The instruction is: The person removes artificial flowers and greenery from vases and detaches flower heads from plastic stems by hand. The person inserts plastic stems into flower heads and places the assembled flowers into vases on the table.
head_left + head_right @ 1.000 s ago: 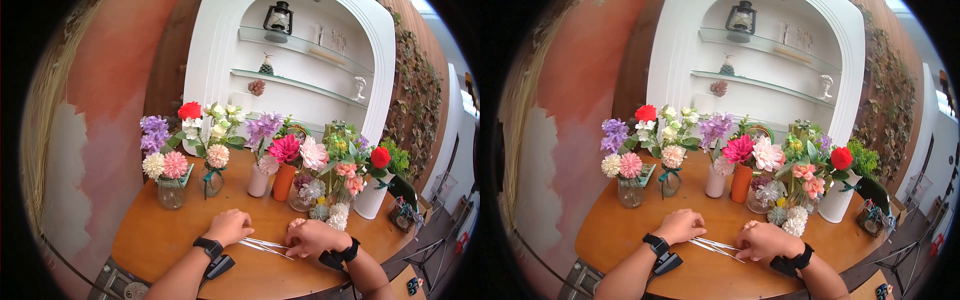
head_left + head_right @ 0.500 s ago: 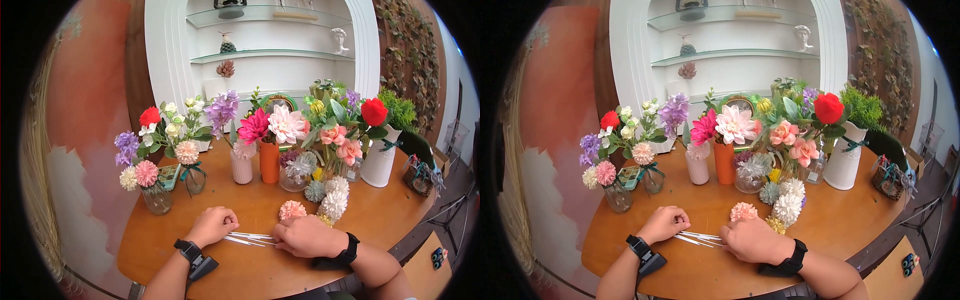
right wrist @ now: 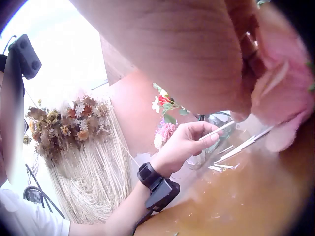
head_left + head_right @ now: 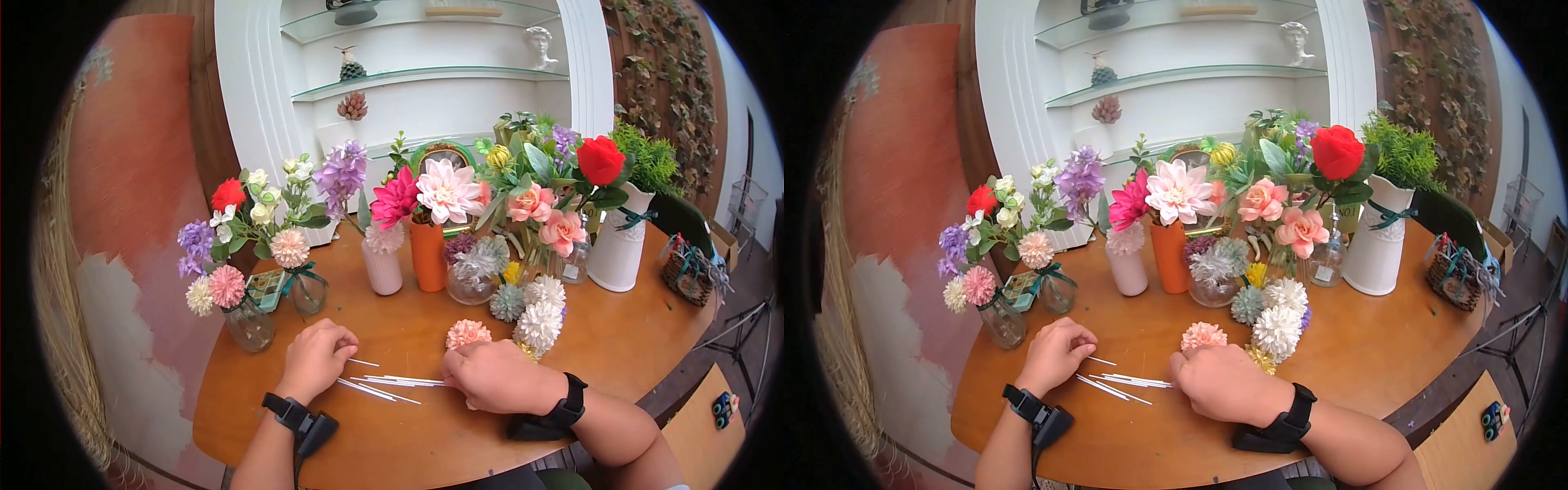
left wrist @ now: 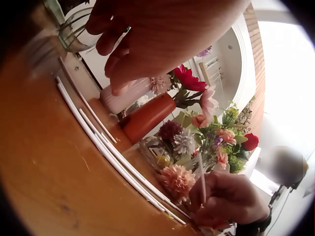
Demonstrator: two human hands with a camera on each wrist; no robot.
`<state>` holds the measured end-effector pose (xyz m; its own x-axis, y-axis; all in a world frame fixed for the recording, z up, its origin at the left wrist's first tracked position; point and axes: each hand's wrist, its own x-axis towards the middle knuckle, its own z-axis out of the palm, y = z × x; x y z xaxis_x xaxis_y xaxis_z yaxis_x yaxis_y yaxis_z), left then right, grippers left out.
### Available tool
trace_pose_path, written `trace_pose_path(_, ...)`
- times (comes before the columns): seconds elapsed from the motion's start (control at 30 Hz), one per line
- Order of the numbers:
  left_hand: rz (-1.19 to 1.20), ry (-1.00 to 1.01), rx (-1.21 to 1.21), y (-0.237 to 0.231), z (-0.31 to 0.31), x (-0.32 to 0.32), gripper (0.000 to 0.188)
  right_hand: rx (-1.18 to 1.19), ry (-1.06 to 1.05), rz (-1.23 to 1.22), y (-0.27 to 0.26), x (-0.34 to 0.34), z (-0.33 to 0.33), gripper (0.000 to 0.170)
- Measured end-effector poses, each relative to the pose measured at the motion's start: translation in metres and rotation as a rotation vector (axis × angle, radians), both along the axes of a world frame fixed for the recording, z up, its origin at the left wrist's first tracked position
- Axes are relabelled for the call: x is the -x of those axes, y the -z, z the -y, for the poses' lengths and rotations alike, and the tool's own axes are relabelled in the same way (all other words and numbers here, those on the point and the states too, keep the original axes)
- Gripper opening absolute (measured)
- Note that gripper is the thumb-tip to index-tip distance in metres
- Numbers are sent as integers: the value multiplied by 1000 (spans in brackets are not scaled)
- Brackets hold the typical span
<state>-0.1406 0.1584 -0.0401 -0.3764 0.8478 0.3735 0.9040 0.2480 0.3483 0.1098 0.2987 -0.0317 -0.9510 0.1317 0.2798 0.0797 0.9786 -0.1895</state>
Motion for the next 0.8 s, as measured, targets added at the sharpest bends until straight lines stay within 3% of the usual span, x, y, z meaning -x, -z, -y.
trace_pose_path(0.1, -32, 12, 95, 1, 3, 0, 10, 44, 82, 130, -8, 1, -1, 17)
trace_pose_path(0.17, -29, 34, 155, 2, 3, 0, 10, 9, -5, -135, -6, 0, -6, 20)
trace_pose_path(0.2, -6, 35, 190, 3, 2, 1, 9, 9, -2, -135, -9, -1, -4, 20)
trace_pose_path(0.27, 15, 42, 223, 6, -1, 3, 8, 289, 93, -267, -17, -1, 1, 21)
trace_pose_path(0.4, 25, 176, 168, 11, -4, 1, 10, 216, 66, -525, -6, 5, -12, 12)
trace_pose_path(0.53, 97, 306, 128, 16, -8, -2, 8, 267, 134, -592, -6, 8, -10, 9)
trace_pose_path(0.7, 128, 297, 119, 14, -8, -7, 9, 375, 288, -616, -20, 3, -1, 11)
trace_pose_path(0.8, 115, 285, 84, 12, -8, -11, 9, 322, 292, -630, -17, 4, -4, 12)
